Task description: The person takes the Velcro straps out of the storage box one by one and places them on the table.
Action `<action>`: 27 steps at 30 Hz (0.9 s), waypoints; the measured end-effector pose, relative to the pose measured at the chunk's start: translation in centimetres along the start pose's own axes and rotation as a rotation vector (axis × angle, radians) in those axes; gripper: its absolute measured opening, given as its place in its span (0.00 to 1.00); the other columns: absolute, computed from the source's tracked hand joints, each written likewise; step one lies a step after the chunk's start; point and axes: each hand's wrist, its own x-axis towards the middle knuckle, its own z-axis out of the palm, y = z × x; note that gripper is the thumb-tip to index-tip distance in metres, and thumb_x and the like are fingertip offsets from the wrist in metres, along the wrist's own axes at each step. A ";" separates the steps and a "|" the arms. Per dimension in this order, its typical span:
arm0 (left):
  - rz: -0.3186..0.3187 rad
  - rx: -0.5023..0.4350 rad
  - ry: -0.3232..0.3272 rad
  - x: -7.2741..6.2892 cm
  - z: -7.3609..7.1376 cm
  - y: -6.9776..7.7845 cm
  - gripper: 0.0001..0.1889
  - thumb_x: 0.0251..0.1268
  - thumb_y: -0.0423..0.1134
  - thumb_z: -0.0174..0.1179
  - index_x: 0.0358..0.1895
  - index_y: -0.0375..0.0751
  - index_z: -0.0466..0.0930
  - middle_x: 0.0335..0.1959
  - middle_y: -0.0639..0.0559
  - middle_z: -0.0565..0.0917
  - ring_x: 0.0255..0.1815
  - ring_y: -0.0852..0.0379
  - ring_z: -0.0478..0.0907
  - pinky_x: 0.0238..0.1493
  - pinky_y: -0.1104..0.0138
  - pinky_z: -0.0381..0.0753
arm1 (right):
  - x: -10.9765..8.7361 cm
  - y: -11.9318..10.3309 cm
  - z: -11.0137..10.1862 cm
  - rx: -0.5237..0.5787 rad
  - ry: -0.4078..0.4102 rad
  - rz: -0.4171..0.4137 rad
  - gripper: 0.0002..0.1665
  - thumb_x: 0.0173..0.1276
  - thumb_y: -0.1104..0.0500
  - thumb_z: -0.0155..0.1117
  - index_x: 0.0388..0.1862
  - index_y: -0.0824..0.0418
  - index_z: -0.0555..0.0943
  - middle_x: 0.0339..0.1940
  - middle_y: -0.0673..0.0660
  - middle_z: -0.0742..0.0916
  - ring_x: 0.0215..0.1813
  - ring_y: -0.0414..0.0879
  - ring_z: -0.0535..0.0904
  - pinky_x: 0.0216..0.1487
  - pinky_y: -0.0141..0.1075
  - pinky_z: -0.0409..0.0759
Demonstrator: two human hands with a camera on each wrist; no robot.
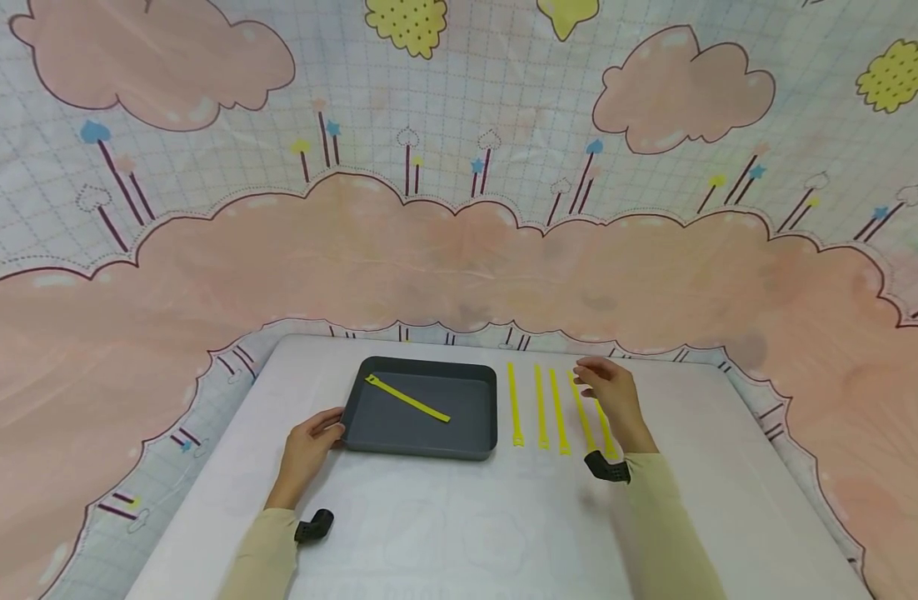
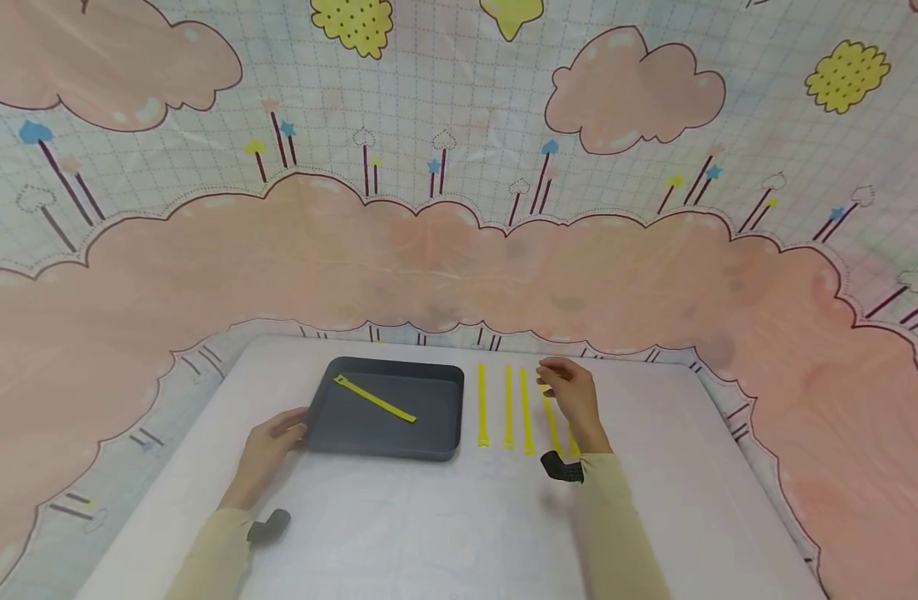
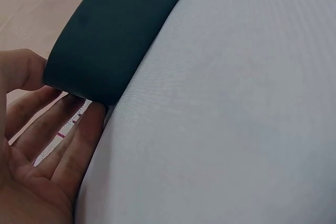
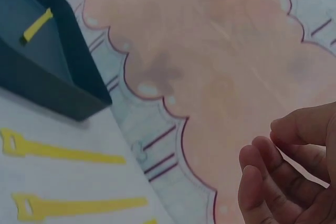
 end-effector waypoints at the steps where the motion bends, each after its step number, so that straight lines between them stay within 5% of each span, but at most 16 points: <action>1: 0.000 0.001 0.002 0.0 0.0 0.0 0.20 0.68 0.33 0.56 0.63 0.33 0.76 0.60 0.35 0.80 0.44 0.67 0.84 0.41 0.75 0.84 | -0.1 -0.3 0.2 0.003 -0.014 -0.011 0.18 0.69 0.55 0.65 0.53 0.63 0.80 0.40 0.48 0.88 0.38 0.35 0.84 0.38 0.28 0.84; 11: -0.011 -0.003 -0.006 -0.2 0.0 0.3 0.20 0.69 0.33 0.56 0.63 0.34 0.76 0.61 0.36 0.80 0.47 0.61 0.85 0.42 0.76 0.84 | -1.3 -2.4 3.2 0.033 -0.087 -0.060 0.16 0.70 0.56 0.64 0.52 0.64 0.81 0.39 0.46 0.87 0.40 0.38 0.84 0.40 0.31 0.84; 19: -0.018 -0.012 -0.011 -0.5 0.0 1.0 0.20 0.70 0.32 0.55 0.63 0.32 0.75 0.62 0.35 0.79 0.51 0.53 0.85 0.42 0.75 0.84 | -2.1 -3.8 5.9 0.047 -0.143 -0.088 0.15 0.69 0.57 0.65 0.51 0.62 0.82 0.45 0.58 0.87 0.42 0.45 0.84 0.39 0.31 0.83; 27: -0.015 -0.007 -0.009 -0.1 0.1 0.2 0.20 0.69 0.32 0.55 0.63 0.34 0.75 0.61 0.36 0.80 0.51 0.52 0.84 0.42 0.76 0.84 | -2.5 -4.0 9.2 0.083 -0.220 -0.078 0.16 0.68 0.58 0.66 0.50 0.66 0.81 0.45 0.61 0.86 0.41 0.44 0.85 0.39 0.31 0.84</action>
